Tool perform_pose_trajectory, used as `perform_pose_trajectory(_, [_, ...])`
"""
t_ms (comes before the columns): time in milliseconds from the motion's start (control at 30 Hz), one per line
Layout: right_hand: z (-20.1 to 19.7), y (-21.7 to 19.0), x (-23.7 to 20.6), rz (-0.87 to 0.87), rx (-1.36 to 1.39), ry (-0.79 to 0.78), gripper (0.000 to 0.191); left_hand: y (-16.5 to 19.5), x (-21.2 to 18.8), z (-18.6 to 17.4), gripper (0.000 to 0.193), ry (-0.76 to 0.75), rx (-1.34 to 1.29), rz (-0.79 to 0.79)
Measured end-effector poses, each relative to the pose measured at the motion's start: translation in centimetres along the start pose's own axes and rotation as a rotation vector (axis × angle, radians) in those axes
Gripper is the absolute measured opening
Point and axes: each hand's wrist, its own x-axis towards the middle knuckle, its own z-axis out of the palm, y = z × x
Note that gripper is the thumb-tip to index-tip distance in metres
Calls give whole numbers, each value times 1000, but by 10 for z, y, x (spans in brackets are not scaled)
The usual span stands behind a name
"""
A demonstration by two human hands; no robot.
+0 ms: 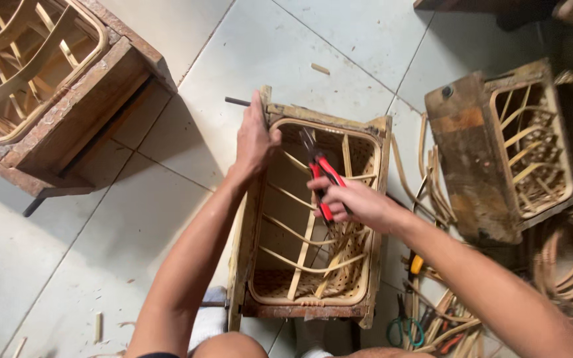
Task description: The person sits on the floor assembling a bamboo basket held in a wooden jig. They squeeze glue from a bottle along the rim and strips, cut and trim bamboo strips with shears and pliers, tap pieces with a hammer, and rotate the basket to glue and secure the woven strips on different sides.
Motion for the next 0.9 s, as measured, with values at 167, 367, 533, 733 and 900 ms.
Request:
perform_pose_trajectory(167, [7,-46,10,145,-126,62,57,-5,6,6,96,29,-18,27])
perform_pose_trajectory(367, [19,-52,8,193,-91,105,56,-9,3,5,96,31,-57,62])
perform_pose_trajectory(533, [23,-46,10,198,-69,126,58,-5,2,3,96,51,-67,75])
perform_pose_trajectory(733, [20,-39,9,146,-9,147,59,-6,1,4,96,19,-77,35])
perform_pose_trajectory(900, [8,-37,16,184,-13,118,59,-4,-1,5,98,63,-57,91])
